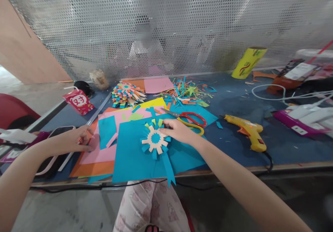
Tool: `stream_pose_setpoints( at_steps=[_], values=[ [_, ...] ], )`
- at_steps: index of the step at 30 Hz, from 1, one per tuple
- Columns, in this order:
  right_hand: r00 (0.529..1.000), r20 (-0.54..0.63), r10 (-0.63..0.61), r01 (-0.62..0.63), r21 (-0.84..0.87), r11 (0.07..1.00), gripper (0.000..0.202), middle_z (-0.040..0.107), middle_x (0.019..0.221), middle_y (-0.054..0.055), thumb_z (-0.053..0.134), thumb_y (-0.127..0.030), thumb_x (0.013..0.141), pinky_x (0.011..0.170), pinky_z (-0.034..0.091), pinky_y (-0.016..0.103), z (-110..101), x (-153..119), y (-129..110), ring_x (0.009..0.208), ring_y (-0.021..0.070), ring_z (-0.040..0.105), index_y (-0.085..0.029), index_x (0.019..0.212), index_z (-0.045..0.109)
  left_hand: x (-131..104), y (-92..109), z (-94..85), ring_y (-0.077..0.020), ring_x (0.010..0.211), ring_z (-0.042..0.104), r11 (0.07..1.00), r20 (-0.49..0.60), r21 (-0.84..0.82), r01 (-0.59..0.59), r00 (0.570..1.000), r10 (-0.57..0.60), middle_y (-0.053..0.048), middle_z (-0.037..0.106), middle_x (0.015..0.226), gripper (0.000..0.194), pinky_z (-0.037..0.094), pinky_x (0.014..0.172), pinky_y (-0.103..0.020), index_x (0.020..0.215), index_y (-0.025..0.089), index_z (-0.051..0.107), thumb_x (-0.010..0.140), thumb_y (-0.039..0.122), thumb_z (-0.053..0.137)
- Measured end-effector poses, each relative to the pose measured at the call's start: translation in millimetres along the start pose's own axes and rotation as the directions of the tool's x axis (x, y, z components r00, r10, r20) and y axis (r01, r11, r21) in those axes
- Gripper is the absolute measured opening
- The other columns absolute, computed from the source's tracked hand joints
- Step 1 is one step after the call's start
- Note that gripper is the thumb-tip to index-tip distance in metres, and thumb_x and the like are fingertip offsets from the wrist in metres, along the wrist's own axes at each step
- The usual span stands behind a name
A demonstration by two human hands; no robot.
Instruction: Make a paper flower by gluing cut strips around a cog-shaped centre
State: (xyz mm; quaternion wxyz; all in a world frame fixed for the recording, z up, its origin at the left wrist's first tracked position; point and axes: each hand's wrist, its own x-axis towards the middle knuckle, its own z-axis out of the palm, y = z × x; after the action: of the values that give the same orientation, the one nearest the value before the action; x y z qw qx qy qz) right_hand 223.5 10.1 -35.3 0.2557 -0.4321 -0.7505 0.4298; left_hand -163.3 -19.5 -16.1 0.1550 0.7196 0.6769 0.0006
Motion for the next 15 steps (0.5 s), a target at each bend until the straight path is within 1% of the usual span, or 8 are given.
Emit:
stream_pose_setpoints(
  at_steps=[1, 2, 4, 6, 10, 13, 15],
  values=[
    [1.0, 0.0, 0.002, -0.002, -0.005, 1.0, 0.028, 0.03, 0.062, -0.007, 0.053, -0.04, 0.078, 0.055, 0.024, 0.026, -0.1, 0.0, 0.2, 0.059, 0.0097, 0.033, -0.021, 0.064, 0.038, -0.6, -1.4, -0.7, -0.0154, 0.061, 0.057, 0.999, 0.078, -0.027, -0.021, 0.997, 0.023, 0.009, 0.06, 0.059, 0.037, 0.042, 0.063, -0.023, 0.085, 0.026, 0.055, 0.058, 0.05, 0.063],
    [1.0, 0.003, 0.006, -0.006, -0.009, 1.0, 0.029, 0.03, 0.062, -0.007, 0.053, -0.04, 0.078, 0.055, 0.024, 0.026, -0.3, -0.2, 0.1, 0.058, 0.0096, 0.033, -0.021, 0.065, 0.037, -1.1, -2.2, -1.5, -0.016, 0.063, 0.058, 0.998, 0.126, -0.045, -0.033, 0.991, 0.038, 0.009, 0.061, 0.061, 0.036, 0.041, 0.064, -0.023, 0.088, 0.026, 0.055, 0.061, 0.049, 0.06],
    [1.0, 0.008, 0.009, -0.009, -0.015, 1.0, 0.029, 0.029, 0.062, -0.007, 0.053, -0.04, 0.079, 0.055, 0.024, 0.026, -0.7, -0.7, -0.6, 0.058, 0.0095, 0.032, -0.021, 0.065, 0.038, -1.6, -3.2, -3.5, -0.0163, 0.064, 0.058, 0.998, 0.129, -0.047, -0.042, 0.99, 0.048, 0.008, 0.062, 0.064, 0.036, 0.041, 0.065, -0.023, 0.091, 0.026, 0.055, 0.064, 0.05, 0.056],
    [1.0, 0.005, 0.004, -0.004, -0.013, 1.0, 0.029, 0.029, 0.061, -0.007, 0.053, -0.04, 0.079, 0.055, 0.024, 0.026, -1.0, -1.2, -1.6, 0.058, 0.0094, 0.032, -0.021, 0.065, 0.037, -0.8, -4.6, -6.4, -0.0163, 0.065, 0.059, 0.998, 0.107, -0.04, -0.058, 0.992, 0.062, 0.007, 0.065, 0.068, 0.036, 0.042, 0.066, -0.024, 0.091, 0.026, 0.055, 0.066, 0.051, 0.054],
    [1.0, -0.007, -0.009, 0.009, -0.008, 1.0, 0.03, 0.031, 0.062, -0.007, 0.054, -0.038, 0.079, 0.056, 0.025, 0.026, -0.7, -0.6, -0.7, 0.058, 0.0093, 0.033, -0.021, 0.063, 0.036, 3.5, -2.3, -17.4, -0.0178, 0.073, 0.063, 0.994, -0.054, 0.001, -0.108, 0.993, 0.108, 0.005, 0.068, 0.076, 0.039, 0.043, 0.071, -0.025, 0.097, 0.025, 0.054, 0.072, 0.055, 0.053],
    [1.0, -0.001, -0.023, 0.023, 0.019, 1.0, 0.025, 0.038, 0.063, -0.005, 0.055, -0.038, 0.079, 0.057, 0.028, 0.026, 0.5, 1.6, 3.4, 0.06, 0.0105, 0.037, -0.02, 0.065, 0.043, 7.9, 14.7, -25.9, -0.0194, 0.074, 0.063, 0.987, -0.179, 0.039, -0.156, 0.971, 0.161, 0.002, 0.067, 0.077, 0.042, 0.044, 0.07, -0.027, 0.1, 0.025, 0.052, 0.076, 0.058, 0.048],
    [0.999, 0.009, -0.043, 0.043, 0.055, 0.998, 0.021, 0.044, 0.065, -0.004, 0.055, -0.039, 0.078, 0.059, 0.031, 0.026, 1.1, 2.8, 6.5, 0.063, 0.0122, 0.041, -0.019, 0.071, 0.051, 12.1, 31.2, -26.6, -0.0214, 0.078, 0.064, 0.968, -0.267, 0.135, -0.21, 0.934, 0.239, -0.001, 0.068, 0.079, 0.04, 0.044, 0.075, -0.03, 0.098, 0.024, 0.053, 0.078, 0.058, 0.045]
  ],
)
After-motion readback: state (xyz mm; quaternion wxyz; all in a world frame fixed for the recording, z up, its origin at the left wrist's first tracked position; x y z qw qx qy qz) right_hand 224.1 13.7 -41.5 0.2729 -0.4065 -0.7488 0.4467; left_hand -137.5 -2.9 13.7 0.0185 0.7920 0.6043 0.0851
